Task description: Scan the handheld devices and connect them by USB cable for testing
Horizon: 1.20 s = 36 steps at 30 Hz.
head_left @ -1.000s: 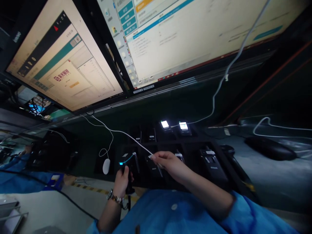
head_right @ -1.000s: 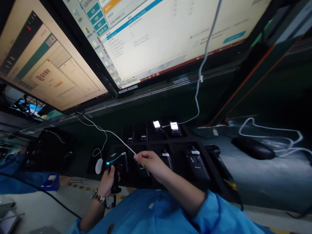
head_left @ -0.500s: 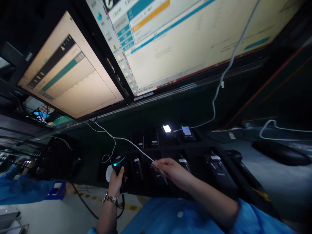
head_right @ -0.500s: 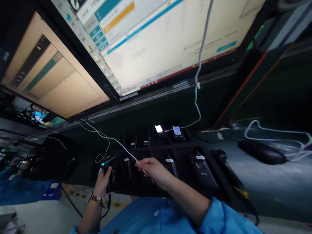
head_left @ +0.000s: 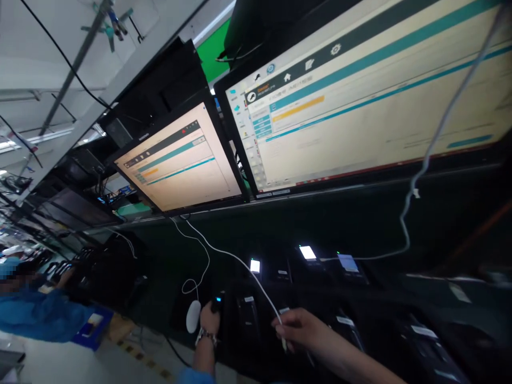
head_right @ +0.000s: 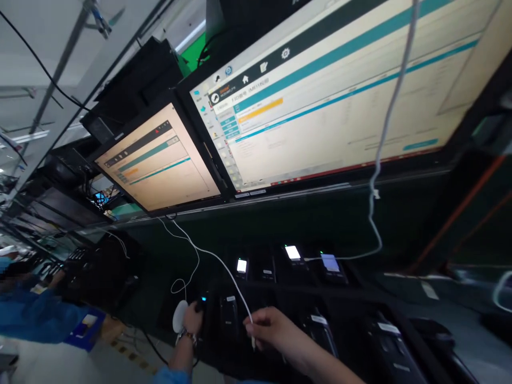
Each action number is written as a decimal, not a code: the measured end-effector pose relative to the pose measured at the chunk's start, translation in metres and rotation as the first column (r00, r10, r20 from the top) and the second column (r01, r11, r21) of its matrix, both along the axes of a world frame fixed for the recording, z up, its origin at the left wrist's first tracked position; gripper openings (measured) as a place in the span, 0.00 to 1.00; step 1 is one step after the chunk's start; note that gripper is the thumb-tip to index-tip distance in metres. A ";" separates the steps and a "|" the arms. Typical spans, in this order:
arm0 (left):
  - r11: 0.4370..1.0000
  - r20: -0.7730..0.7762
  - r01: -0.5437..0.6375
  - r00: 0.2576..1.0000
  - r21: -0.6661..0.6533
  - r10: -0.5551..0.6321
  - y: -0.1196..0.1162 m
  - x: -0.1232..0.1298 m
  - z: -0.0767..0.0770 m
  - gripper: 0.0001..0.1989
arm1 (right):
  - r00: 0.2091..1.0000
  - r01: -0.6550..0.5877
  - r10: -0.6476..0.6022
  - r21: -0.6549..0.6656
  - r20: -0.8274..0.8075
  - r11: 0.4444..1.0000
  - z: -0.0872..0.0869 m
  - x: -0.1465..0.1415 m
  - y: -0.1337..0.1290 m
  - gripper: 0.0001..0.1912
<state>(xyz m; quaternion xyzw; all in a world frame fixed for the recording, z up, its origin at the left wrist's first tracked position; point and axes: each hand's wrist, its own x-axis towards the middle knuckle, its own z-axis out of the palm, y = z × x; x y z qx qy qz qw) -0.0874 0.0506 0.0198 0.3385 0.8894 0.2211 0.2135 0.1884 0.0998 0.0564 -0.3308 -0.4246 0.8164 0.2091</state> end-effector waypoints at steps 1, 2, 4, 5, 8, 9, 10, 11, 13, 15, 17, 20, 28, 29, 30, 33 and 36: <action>0.999 -0.028 -0.003 1.000 0.042 0.004 -0.004 0.005 0.003 0.16 | 1.000 0.017 -0.016 -0.008 0.008 1.000 0.001 0.000 0.000 0.24; 0.997 -0.067 0.028 0.997 0.073 -0.023 -0.009 0.011 0.005 0.18 | 0.999 0.031 -0.031 -0.014 0.016 0.999 0.002 -0.001 0.000 0.25; 0.983 -0.138 0.174 0.977 0.056 -0.165 -0.018 0.029 0.010 0.20 | 0.999 0.047 -0.046 -0.015 0.015 0.999 0.004 -0.004 0.000 0.25; 0.967 -0.160 0.256 0.954 0.001 -0.253 -0.022 0.040 0.011 0.22 | 0.999 0.048 -0.048 -0.012 0.006 0.999 0.004 -0.006 -0.001 0.25; 0.902 -0.162 0.365 0.900 -0.233 -0.406 -0.027 0.071 0.009 0.33 | 1.000 0.024 -0.024 -0.001 -0.019 1.000 0.003 -0.014 -0.004 0.24; 0.890 -0.153 0.363 0.897 -0.277 -0.414 -0.026 0.079 0.006 0.36 | 1.000 0.014 -0.014 0.001 -0.023 1.000 0.002 -0.016 -0.004 0.24; 0.883 -0.145 0.361 0.898 -0.300 -0.416 -0.023 0.084 0.004 0.38 | 1.000 0.010 -0.010 0.002 -0.025 1.000 0.001 -0.018 -0.005 0.24; 0.881 -0.143 0.356 0.899 -0.312 -0.414 -0.019 0.088 0.001 0.40 | 1.000 0.010 -0.010 -0.001 -0.024 1.000 0.000 -0.020 -0.006 0.24; 0.884 -0.146 0.334 0.906 -0.328 -0.397 -0.009 0.091 -0.001 0.43 | 0.999 0.033 -0.033 -0.015 -0.011 0.999 -0.003 -0.022 -0.006 0.24; 0.901 -0.127 0.298 0.928 -0.315 -0.351 -0.001 0.088 0.000 0.43 | 0.998 0.058 -0.058 -0.027 0.003 0.998 -0.005 -0.022 -0.006 0.24; 0.957 0.035 0.232 0.973 -0.176 -0.230 0.003 0.082 0.004 0.38 | 0.997 0.076 -0.076 -0.036 0.007 0.996 -0.006 -0.021 -0.004 0.24; 0.997 0.409 0.061 0.909 0.046 -0.074 -0.004 0.072 0.012 0.23 | 0.990 0.137 -0.139 -0.082 -0.017 0.987 -0.005 -0.018 -0.002 0.24; 0.873 0.990 -0.487 -0.133 -0.031 -0.039 -0.040 0.087 0.030 0.12 | 0.947 0.267 -0.276 -0.074 -0.166 0.961 0.008 -0.028 -0.003 0.19; 0.867 0.980 -0.494 -0.194 -0.066 -0.036 -0.042 0.090 0.030 0.12 | 0.945 0.276 -0.279 -0.041 -0.169 0.960 0.010 -0.030 -0.004 0.18; 0.864 0.972 -0.495 -0.235 -0.092 -0.031 -0.043 0.093 0.031 0.11 | 0.946 0.279 -0.276 -0.009 -0.171 0.960 0.011 -0.032 -0.006 0.18; 0.863 0.955 -0.489 -0.297 -0.130 -0.024 -0.044 0.100 0.033 0.12 | 0.950 0.266 -0.251 0.060 -0.187 0.962 0.011 -0.036 -0.009 0.16; 0.860 0.948 -0.493 -0.317 -0.132 -0.036 -0.044 0.105 0.033 0.12 | 0.953 0.250 -0.219 0.136 -0.209 0.959 0.005 -0.038 -0.011 0.15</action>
